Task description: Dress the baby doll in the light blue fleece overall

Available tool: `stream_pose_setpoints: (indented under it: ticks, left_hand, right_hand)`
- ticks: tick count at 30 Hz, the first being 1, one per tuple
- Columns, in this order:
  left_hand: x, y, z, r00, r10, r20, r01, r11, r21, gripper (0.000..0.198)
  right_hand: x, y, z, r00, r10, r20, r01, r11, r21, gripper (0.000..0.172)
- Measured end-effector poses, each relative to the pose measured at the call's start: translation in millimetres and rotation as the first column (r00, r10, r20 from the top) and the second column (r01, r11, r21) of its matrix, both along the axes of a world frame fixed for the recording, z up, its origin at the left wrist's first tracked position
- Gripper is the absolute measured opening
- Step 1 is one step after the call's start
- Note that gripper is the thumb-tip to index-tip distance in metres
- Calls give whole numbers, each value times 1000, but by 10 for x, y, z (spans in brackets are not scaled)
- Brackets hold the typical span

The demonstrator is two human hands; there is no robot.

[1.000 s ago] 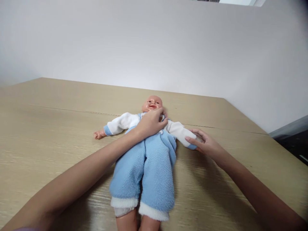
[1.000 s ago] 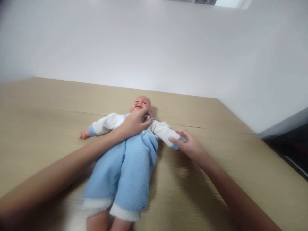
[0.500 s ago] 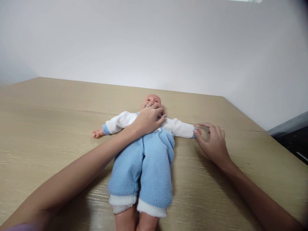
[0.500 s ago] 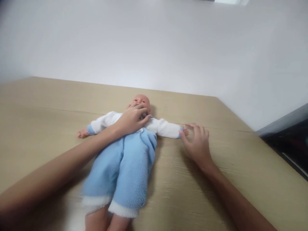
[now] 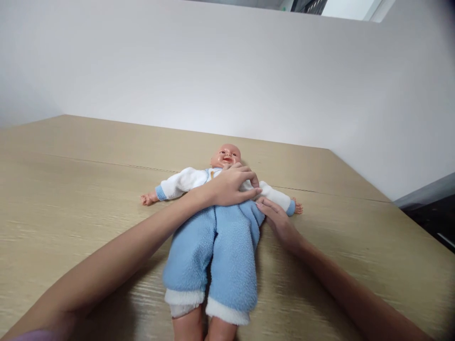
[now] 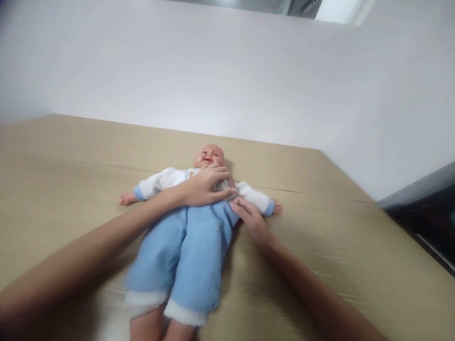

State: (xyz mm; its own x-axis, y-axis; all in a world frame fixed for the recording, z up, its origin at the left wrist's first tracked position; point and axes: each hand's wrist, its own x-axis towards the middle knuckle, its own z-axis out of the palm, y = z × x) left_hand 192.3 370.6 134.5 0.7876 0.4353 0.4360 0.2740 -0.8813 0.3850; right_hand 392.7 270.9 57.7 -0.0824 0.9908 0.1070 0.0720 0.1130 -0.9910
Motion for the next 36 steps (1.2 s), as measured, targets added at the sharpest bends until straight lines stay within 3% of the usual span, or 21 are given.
stream_pose_setpoints:
  ticks: [3,5,11,13,15,18,20,24,27,32,36]
  left_hand:
    - [-16,1,-2,994,-94,-61,90,994,-70,34]
    - [-17,12,-12,992,-100,-83,89,988,-127,33]
    - [13,23,-54,999,-2,-42,-9,967,-256,27]
    - [23,11,-70,999,20,-29,-26,970,-243,24]
    - [32,-3,-81,999,41,-23,-45,977,-211,22]
    - [42,-20,-81,997,65,-33,-70,984,-166,22]
    - [44,-20,-78,998,55,-26,-58,987,-153,23]
    - [39,9,-87,999,-3,44,8,993,-114,19]
    - [34,28,-84,999,4,43,-2,999,-33,23]
    - [68,23,-6,997,-11,-74,8,999,-36,35]
    - [181,23,22,975,-9,-220,-4,998,-57,60]
  right_hand:
    - [-14,77,-11,990,-30,-137,31,999,7,33]
    - [-47,89,-13,986,-62,-157,64,998,8,33]
    - [-51,-16,-39,973,-150,174,126,982,138,28]
    - [2,-68,-37,900,-261,349,190,956,223,24]
    - [87,-103,-16,744,-428,512,221,882,416,19]
    - [282,-110,29,523,-616,590,126,740,661,20]
    - [450,-92,40,474,-623,622,65,729,681,31]
    - [809,-55,-3,494,-489,719,-24,819,574,54]
    - [1013,-32,-29,519,-423,743,-14,865,502,56]
    - [1080,-27,84,497,-495,713,-2,821,571,46]
    - [849,-143,277,582,-563,587,165,788,593,44]
